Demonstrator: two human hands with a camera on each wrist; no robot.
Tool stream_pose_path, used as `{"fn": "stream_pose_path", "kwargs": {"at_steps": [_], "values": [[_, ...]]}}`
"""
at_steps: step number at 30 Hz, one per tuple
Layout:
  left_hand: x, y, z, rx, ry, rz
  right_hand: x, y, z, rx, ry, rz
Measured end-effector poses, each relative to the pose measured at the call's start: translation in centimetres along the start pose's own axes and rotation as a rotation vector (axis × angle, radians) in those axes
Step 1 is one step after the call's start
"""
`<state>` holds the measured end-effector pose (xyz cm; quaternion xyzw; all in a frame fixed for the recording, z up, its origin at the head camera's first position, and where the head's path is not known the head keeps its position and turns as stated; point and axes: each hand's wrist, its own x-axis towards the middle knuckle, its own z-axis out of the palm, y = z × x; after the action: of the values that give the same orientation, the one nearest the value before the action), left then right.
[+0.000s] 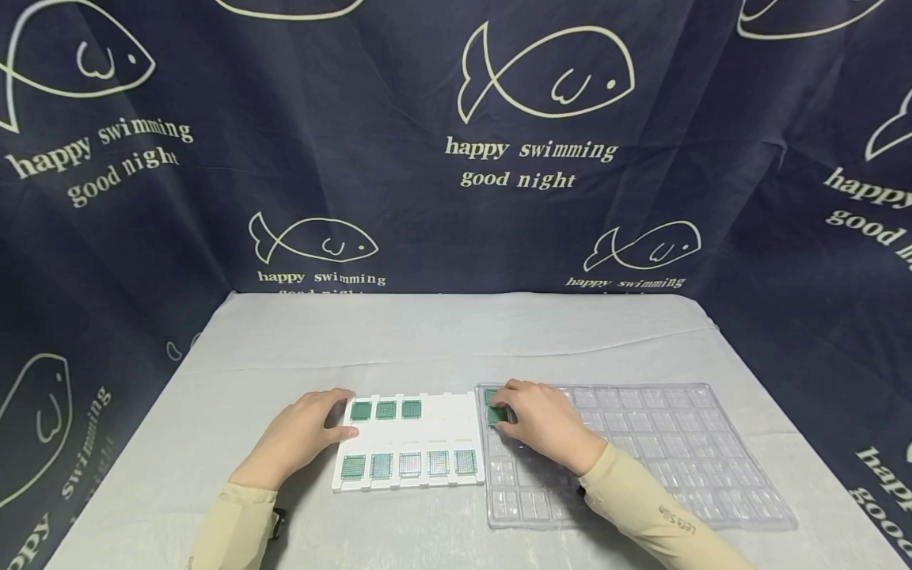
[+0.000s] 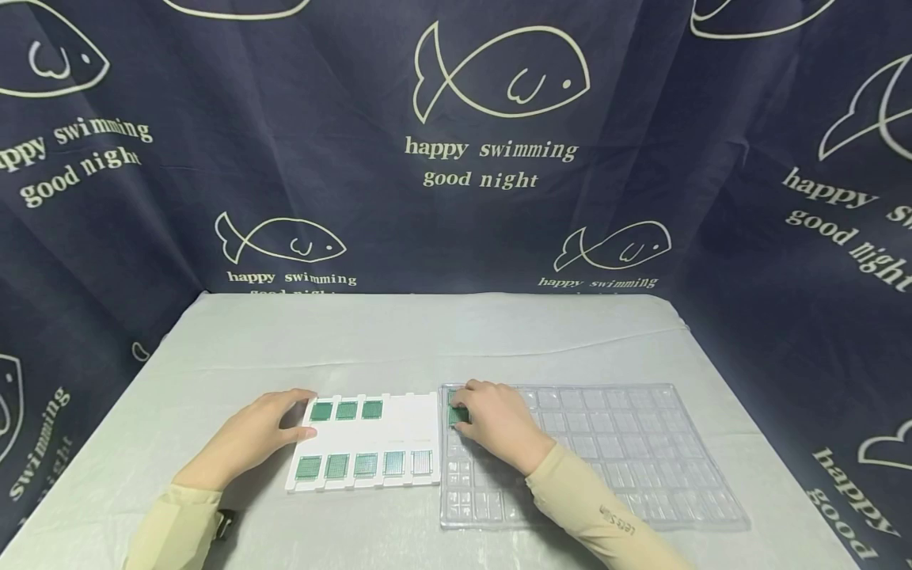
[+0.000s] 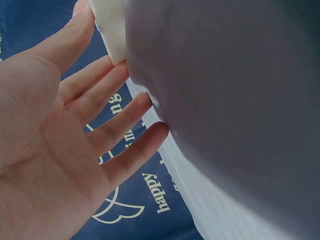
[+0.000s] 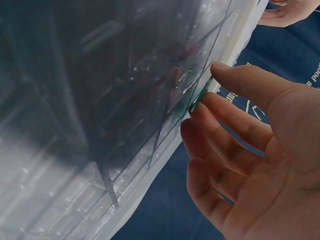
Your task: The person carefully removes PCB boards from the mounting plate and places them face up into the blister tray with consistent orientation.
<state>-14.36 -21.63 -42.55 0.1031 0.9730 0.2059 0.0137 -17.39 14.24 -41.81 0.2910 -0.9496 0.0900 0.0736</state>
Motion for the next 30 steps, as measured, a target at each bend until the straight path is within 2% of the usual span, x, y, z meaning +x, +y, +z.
{"fn": "stream_pose_path", "kwargs": {"at_steps": [30], "values": [[0.03, -0.15, 0.10, 0.003, 0.004, 0.006, -0.05, 0.01, 0.15, 0.024, -0.032, 0.030]]}}
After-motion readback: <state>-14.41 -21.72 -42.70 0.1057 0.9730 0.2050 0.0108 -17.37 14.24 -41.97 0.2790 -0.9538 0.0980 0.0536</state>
